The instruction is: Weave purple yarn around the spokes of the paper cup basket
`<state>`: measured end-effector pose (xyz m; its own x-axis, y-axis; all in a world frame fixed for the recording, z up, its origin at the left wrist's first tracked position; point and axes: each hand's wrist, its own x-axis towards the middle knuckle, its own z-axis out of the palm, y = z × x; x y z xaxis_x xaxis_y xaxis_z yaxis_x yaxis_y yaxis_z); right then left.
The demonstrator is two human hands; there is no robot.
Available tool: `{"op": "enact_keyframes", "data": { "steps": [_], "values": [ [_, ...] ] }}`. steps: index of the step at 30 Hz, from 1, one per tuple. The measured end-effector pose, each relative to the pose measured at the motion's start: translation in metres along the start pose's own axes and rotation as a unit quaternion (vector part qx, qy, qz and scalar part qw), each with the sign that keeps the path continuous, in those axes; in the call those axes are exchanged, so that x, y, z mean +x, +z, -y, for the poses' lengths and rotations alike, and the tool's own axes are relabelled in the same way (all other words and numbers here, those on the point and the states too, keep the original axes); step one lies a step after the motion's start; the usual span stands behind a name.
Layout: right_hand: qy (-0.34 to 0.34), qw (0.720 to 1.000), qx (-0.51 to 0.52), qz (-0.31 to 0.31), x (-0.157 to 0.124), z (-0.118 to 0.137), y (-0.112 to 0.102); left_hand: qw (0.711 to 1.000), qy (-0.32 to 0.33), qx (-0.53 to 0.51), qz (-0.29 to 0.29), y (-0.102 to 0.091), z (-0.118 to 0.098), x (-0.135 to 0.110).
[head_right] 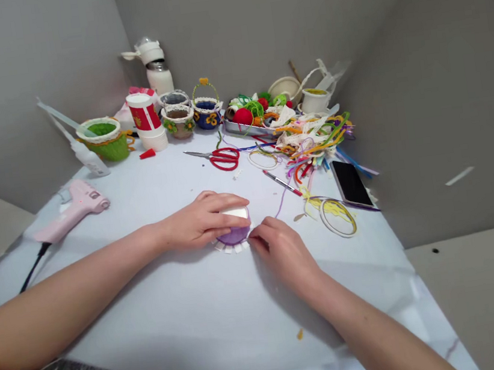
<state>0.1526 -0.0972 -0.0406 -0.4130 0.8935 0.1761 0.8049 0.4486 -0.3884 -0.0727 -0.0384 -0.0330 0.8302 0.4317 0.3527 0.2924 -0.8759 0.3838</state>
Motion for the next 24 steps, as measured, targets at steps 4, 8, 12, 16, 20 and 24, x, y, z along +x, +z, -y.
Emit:
{"op": "enact_keyframes", "data": {
  "steps": [4,8,12,16,20,24],
  "values": [
    [0.013,1.000,0.006,-0.007,0.011,-0.004,0.002,1.000,0.002,-0.008,-0.006,0.002,0.001,-0.001],
    [0.004,0.999,0.040,-0.014,0.010,-0.007,0.003,0.998,-0.030,-0.042,-0.043,0.010,-0.004,-0.001],
    [0.003,0.997,0.081,-0.013,0.005,-0.013,0.001,0.989,-0.068,-0.080,-0.102,0.013,-0.011,0.000],
    [-0.038,0.996,0.081,-0.015,0.000,-0.016,-0.005,0.991,-0.048,-0.092,-0.086,0.006,-0.011,0.002],
    [-0.113,0.991,0.068,-0.021,-0.010,-0.013,-0.009,0.995,-0.017,-0.097,-0.036,-0.004,-0.009,0.002],
    [-0.165,0.986,0.013,-0.015,-0.021,-0.006,-0.008,0.997,-0.016,-0.076,0.007,-0.008,-0.009,0.002]
  ]
}}
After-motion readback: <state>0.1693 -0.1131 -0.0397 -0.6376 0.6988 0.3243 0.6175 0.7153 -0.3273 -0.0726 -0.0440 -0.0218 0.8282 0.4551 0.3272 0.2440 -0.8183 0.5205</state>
